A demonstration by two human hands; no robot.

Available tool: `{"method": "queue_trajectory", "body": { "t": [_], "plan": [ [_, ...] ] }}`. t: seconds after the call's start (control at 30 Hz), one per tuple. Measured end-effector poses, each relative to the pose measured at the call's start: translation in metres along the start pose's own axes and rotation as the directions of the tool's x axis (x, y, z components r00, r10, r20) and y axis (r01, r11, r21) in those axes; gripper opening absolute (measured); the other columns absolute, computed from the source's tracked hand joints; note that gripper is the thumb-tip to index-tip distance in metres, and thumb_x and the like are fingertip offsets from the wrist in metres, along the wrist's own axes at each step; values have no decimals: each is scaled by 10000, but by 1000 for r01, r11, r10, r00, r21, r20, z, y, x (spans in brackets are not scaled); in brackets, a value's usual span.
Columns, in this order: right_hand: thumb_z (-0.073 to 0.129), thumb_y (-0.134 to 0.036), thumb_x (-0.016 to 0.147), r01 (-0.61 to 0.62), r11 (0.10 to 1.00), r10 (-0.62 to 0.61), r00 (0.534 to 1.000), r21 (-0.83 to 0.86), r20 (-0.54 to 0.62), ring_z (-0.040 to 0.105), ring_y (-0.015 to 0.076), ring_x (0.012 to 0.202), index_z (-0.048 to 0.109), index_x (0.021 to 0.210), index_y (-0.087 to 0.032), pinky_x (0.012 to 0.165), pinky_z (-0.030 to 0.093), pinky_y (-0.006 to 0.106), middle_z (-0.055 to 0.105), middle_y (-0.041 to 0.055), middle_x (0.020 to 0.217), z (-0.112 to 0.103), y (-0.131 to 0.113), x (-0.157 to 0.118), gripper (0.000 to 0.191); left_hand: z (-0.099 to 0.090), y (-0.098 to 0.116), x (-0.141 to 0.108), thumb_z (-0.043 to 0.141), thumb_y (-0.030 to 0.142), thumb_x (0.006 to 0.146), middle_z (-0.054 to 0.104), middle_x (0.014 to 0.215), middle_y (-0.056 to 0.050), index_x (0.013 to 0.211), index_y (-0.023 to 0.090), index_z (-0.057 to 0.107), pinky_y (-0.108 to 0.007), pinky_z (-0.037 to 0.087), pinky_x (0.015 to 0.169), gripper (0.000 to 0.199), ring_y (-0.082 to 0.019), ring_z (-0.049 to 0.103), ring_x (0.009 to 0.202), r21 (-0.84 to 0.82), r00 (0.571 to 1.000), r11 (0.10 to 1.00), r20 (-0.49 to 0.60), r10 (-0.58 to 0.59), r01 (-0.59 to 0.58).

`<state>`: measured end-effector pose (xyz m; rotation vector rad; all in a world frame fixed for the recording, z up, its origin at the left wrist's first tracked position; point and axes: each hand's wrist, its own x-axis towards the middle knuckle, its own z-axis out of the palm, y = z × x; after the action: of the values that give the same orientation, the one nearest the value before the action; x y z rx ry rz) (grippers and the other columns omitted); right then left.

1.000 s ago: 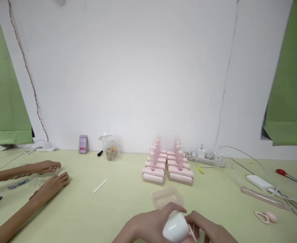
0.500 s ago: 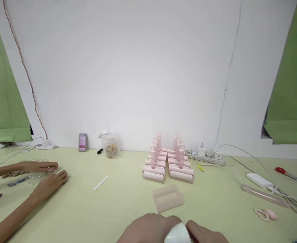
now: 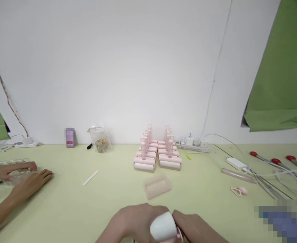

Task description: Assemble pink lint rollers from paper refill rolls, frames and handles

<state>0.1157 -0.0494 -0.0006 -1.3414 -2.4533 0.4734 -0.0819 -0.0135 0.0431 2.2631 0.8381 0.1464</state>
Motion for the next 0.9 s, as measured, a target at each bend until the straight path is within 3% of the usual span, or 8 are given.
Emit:
{"method": "queue_trajectory", "body": {
  "t": [0.13,0.27,0.4,0.53,0.63,0.73,0.83,0.9],
  "plan": [
    [401,-112,692,31,995,-33,999,90,22,519,137,628,420,742,-209,528,319,210,590,-3,745,-16,-9,-3,111,-9,10,-2,710,347,519,634,803,34,942,318,559,-216,353,454,451,-221,592,657,31,996,995,16,-91,91],
    [384,-96,699,14,990,-22,998,143,54,484,116,604,417,713,-206,516,316,198,566,-18,718,-14,-8,-3,116,-9,14,-5,683,339,564,634,805,35,972,341,546,-220,342,455,431,-224,592,660,42,993,994,56,-104,101],
    [512,-177,657,-4,990,-5,998,139,62,403,88,524,421,651,-205,456,263,186,493,-57,620,-16,-5,-3,95,-12,15,-5,663,262,567,636,812,42,985,361,552,-225,363,482,444,-223,589,682,23,993,997,97,-74,72],
    [617,-345,662,-109,962,108,994,249,16,432,107,567,498,718,-211,488,299,197,493,-52,641,-24,8,0,188,-12,9,0,608,213,585,626,787,47,990,331,571,-222,390,521,424,-193,578,672,-74,1000,997,17,-10,11],
    [565,-416,739,-106,827,153,988,552,-39,516,140,671,532,840,-214,596,388,233,548,-26,710,-20,16,6,228,-4,5,8,578,202,613,608,916,20,1091,294,521,-238,422,621,490,-193,570,777,-207,992,978,-123,1,-27],
    [558,-428,755,-11,575,135,987,818,-81,572,176,787,507,869,-200,721,431,291,597,11,797,-10,16,12,261,4,5,13,584,231,649,542,1073,-29,1286,277,271,-275,433,697,711,-193,549,852,-329,959,944,-276,-69,-27],
    [540,-431,774,-1,413,253,961,911,-113,589,197,850,493,781,-200,795,434,337,616,23,828,-9,14,14,235,5,3,15,664,276,609,476,1161,-51,1319,274,140,-309,415,791,882,-210,505,955,-348,947,933,-319,-28,-90],
    [515,-452,784,-12,387,374,916,922,-145,600,197,851,480,743,-205,828,424,358,623,27,859,-12,16,15,253,4,-3,18,677,290,614,454,1176,-55,1304,258,166,-330,369,873,859,-214,462,1020,-326,922,936,-386,-3,-133]
  ]
}}
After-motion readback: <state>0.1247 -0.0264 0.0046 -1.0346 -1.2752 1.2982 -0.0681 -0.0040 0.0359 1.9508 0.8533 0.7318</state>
